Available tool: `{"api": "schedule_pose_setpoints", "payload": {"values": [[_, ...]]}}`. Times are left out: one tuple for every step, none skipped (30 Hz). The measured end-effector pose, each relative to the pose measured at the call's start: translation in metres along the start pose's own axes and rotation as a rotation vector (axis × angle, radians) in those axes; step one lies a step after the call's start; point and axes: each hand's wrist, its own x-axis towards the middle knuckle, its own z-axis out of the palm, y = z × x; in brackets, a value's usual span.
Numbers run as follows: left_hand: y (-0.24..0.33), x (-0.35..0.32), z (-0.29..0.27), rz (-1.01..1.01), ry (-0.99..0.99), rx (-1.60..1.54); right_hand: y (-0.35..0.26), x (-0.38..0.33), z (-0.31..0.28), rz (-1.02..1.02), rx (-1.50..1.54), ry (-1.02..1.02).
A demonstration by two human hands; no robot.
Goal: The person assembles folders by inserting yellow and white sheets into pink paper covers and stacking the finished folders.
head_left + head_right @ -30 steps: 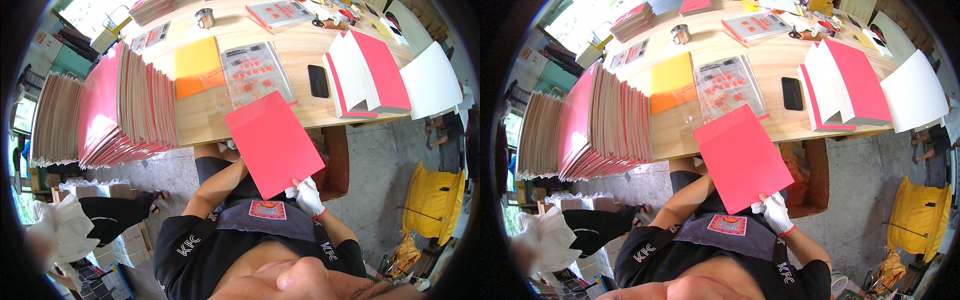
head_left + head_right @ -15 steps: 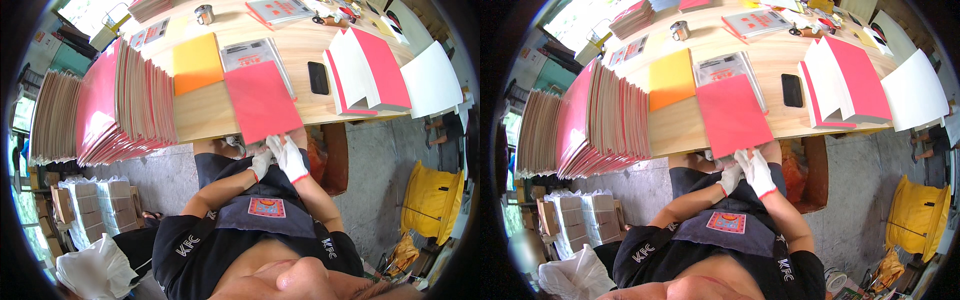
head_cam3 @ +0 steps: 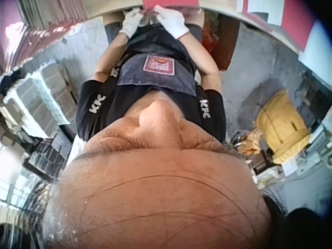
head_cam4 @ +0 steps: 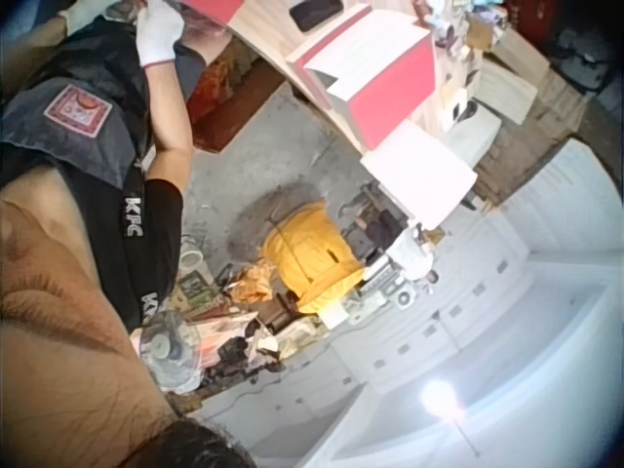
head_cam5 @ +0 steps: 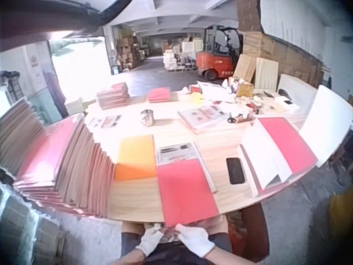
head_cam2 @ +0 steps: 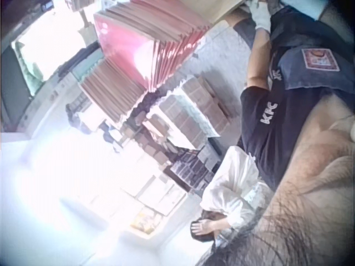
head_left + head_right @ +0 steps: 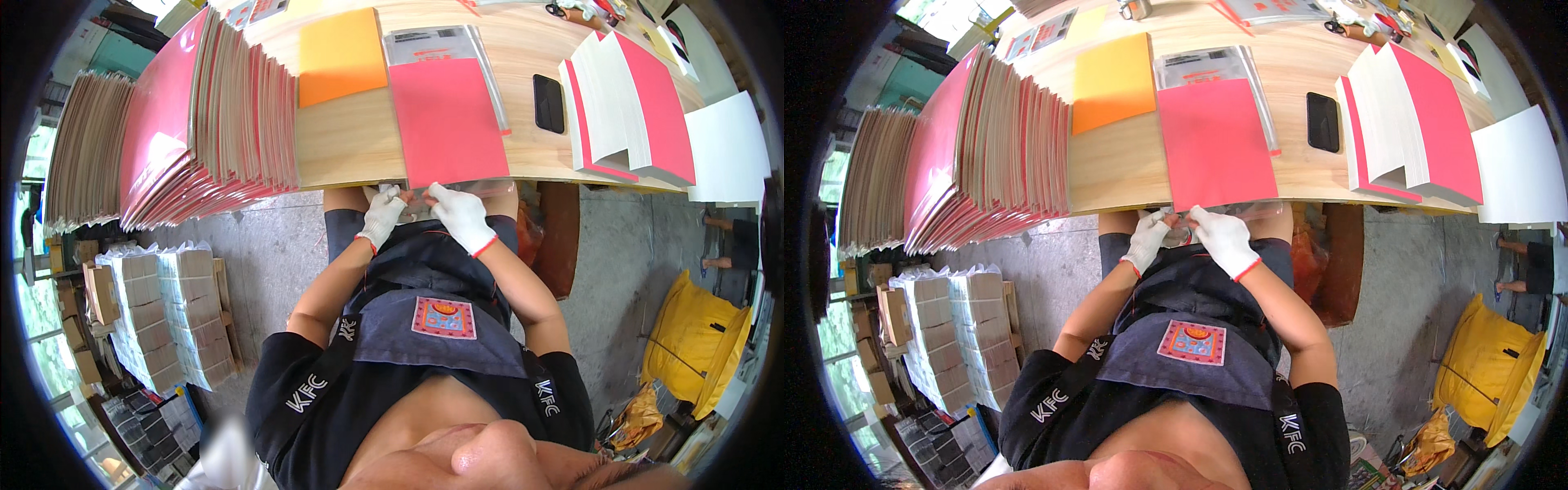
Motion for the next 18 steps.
{"api": "schedule_pose_setpoints", "payload": {"values": [[0.008,-0.002,0.0,-0.048,-0.032,-0.015,-0.002,0.005,0.006,-0.062,-0.125,0.012],[0.01,-0.001,0.0,-0.06,-0.034,0.013,-0.004,0.01,0.011,-0.075,-0.179,0.005],[0.01,0.0,-0.002,-0.075,-0.042,-0.012,-0.007,0.014,0.015,-0.089,-0.229,-0.011],[0.01,0.001,-0.002,-0.091,-0.053,-0.038,-0.008,0.017,0.018,-0.1,-0.282,-0.027],[0.011,0.002,-0.002,-0.106,-0.067,-0.061,-0.008,0.02,0.021,-0.108,-0.335,-0.041],[0.012,0.003,-0.003,-0.139,-0.054,-0.111,-0.004,0.022,0.027,-0.167,-0.347,0.005],[0.011,0.004,-0.003,-0.175,-0.043,-0.164,-0.002,0.022,0.025,-0.197,-0.306,-0.002],[0.012,0.004,-0.004,-0.211,-0.033,-0.214,0.001,0.02,0.023,-0.225,-0.266,-0.006],[0.002,0.008,-0.008,-0.173,-0.021,-0.131,0.004,0.018,0.02,-0.253,-0.224,-0.009],[-0.014,0.013,-0.016,-0.123,0.005,-0.06,0.005,0.012,0.009,-0.147,-0.004,0.012],[-0.025,0.015,-0.021,-0.077,0.031,0.009,0.014,0.001,-0.007,-0.037,0.216,0.029],[-0.013,0.006,-0.017,-0.07,0.009,-0.001,0.041,-0.012,-0.021,0.109,0.427,0.126],[-0.008,-0.001,-0.017,-0.028,-0.004,0.049,0.086,-0.033,-0.036,0.306,0.709,0.312],[-0.006,-0.007,-0.019,0.011,-0.017,0.1,0.137,-0.057,-0.051,0.453,0.975,0.543],[-0.001,-0.012,-0.022,0.052,-0.039,0.152,0.191,-0.092,-0.065,0.563,1.107,0.738],[0.009,-0.016,-0.026,0.202,-0.025,0.57,0.231,-0.128,-0.072,0.715,0.986,0.835],[0.013,-0.019,-0.022,0.369,0.082,0.63,0.265,-0.172,-0.072,0.886,0.575,0.66],[0.015,-0.02,-0.016,0.541,0.182,0.682,0.288,-0.217,-0.07,0.938,-0.252,0.17]]}}
